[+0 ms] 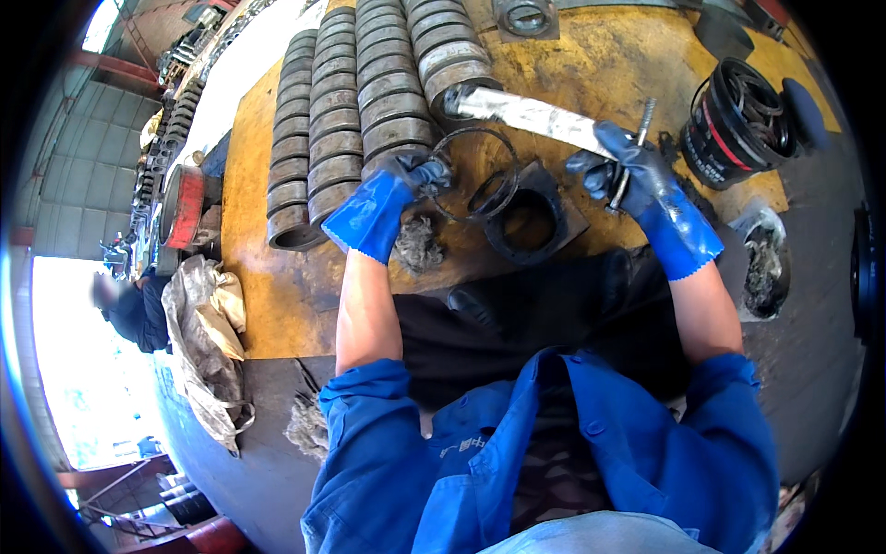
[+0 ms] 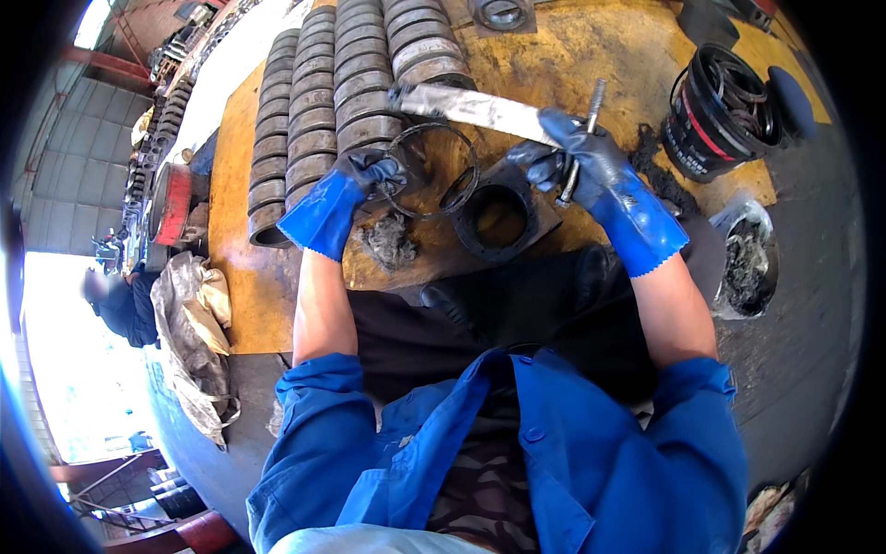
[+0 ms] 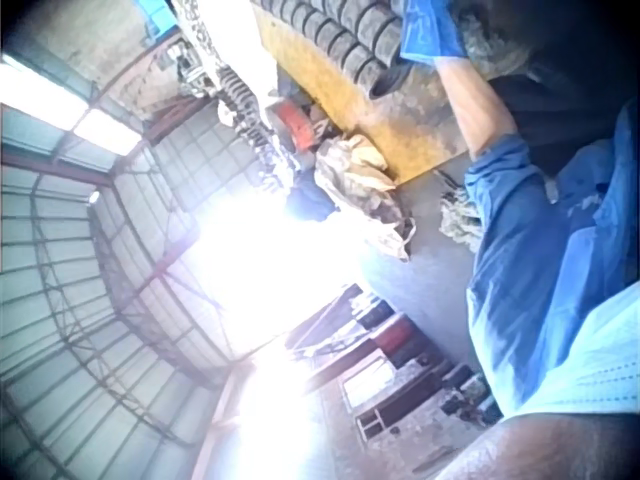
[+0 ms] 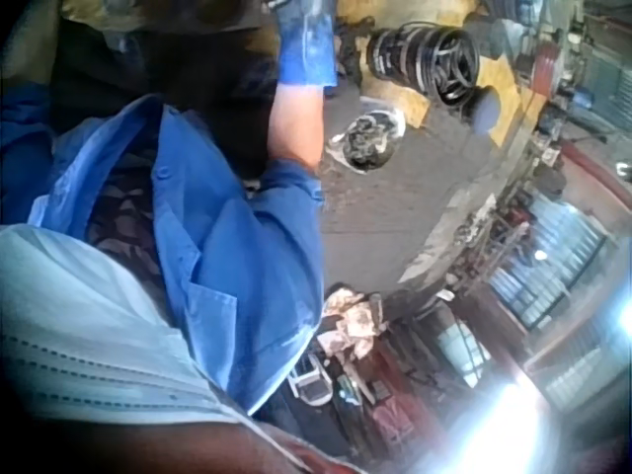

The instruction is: The person sits on the floor and uses a hammer to strike metal rings, then scrapes them with a metal tool to remove residue. The person repeatedly picks up rings from a pile, cleans them, and places them into a bucket.

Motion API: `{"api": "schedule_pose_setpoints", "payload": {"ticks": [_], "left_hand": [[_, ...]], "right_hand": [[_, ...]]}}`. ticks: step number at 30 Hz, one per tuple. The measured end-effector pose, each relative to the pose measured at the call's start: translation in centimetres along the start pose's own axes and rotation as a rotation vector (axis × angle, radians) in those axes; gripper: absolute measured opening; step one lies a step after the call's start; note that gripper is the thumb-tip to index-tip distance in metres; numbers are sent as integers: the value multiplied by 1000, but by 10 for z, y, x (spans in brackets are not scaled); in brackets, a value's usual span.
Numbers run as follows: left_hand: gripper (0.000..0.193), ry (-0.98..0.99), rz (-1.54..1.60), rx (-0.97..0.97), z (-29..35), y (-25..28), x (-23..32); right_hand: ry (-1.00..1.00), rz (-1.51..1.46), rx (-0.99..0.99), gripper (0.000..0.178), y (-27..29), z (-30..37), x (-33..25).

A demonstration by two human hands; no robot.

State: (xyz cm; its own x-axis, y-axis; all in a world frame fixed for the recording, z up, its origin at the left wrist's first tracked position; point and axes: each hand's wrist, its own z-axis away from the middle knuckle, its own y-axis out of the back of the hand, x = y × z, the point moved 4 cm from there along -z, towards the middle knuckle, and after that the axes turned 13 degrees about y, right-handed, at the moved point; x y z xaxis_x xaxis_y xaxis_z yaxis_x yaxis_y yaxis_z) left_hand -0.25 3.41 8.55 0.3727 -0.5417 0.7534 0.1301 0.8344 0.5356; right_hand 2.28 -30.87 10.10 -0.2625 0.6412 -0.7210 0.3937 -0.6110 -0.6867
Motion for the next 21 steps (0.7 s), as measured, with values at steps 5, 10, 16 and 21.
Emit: {"api": "schedule_pose_setpoints", "payload": {"ticks": [5,10,16,21], "left_hand": [[35,97,-218,87,-16,6,-11],[30,-44,50,-85,-39,-12,-22],[28,74,129,-77,-44,-2,-34],[34,102,35,-59,-51,-1,-49]], "right_hand": [[69,38,188,48,-1,-1,-62],[300,20,218,30,35,32,-142],[411,276,707,44,149,166,-174],[293,581,930,55,232,325,-148]]}}
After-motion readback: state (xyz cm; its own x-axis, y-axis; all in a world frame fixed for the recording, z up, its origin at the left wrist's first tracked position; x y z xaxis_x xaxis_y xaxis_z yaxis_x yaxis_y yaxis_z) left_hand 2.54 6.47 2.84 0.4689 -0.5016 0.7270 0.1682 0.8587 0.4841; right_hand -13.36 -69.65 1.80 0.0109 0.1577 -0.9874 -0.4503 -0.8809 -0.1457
